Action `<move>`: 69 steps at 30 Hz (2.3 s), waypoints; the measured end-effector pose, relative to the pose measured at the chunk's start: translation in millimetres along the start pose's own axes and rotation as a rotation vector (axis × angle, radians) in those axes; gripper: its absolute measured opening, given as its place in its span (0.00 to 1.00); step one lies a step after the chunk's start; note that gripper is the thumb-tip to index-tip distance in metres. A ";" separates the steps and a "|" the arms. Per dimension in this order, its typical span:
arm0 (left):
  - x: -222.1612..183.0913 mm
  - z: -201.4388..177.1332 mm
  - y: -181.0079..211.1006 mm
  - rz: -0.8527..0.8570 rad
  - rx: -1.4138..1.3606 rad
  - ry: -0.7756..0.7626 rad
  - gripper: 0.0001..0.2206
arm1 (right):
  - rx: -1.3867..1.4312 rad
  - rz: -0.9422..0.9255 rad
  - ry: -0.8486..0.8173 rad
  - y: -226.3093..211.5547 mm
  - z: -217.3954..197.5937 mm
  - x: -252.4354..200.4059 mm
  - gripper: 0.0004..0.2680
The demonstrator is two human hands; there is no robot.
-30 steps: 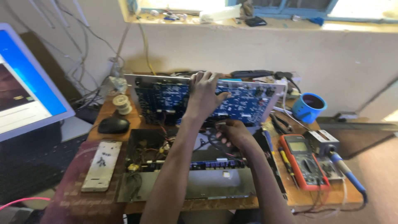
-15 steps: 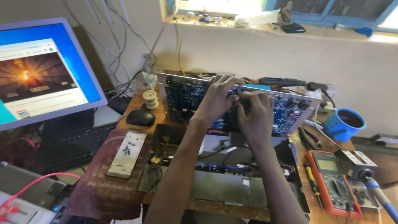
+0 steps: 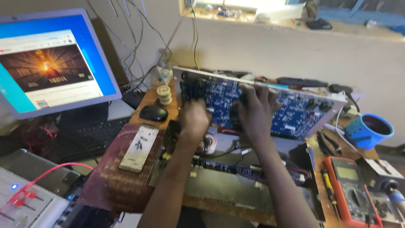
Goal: Lifting a circuit board from an audio mixer and disconnecting various internal wire harnesses and connectors.
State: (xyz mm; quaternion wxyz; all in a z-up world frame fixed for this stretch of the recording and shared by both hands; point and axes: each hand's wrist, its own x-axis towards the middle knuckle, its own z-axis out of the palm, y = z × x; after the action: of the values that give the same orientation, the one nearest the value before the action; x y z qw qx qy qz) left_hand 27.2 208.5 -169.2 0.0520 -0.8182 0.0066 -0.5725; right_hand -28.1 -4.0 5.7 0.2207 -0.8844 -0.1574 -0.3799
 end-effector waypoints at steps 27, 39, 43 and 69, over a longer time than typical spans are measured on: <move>100.9 -140.5 -15.3 -0.410 -0.490 -0.873 0.11 | -0.204 0.120 0.010 -12.2 36.3 -5.7 0.34; 109.6 -111.7 -41.4 -0.729 -0.489 -0.882 0.15 | -0.129 0.114 0.004 -29.3 12.3 -5.0 0.34; 101.8 -77.7 -38.7 -0.655 -0.373 -0.975 0.13 | -0.115 0.129 -0.008 -28.6 14.8 -4.1 0.35; 67.6 -57.4 -23.0 -0.637 -0.386 -0.743 0.08 | -0.120 0.147 -0.001 -19.6 29.3 -4.9 0.31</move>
State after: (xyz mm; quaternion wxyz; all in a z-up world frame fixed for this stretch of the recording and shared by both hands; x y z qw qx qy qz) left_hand -4.5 222.2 -84.3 -0.2774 -0.9222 -0.1561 -0.2196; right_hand -22.5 27.1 -10.7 0.1943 -0.9054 -0.0692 -0.3710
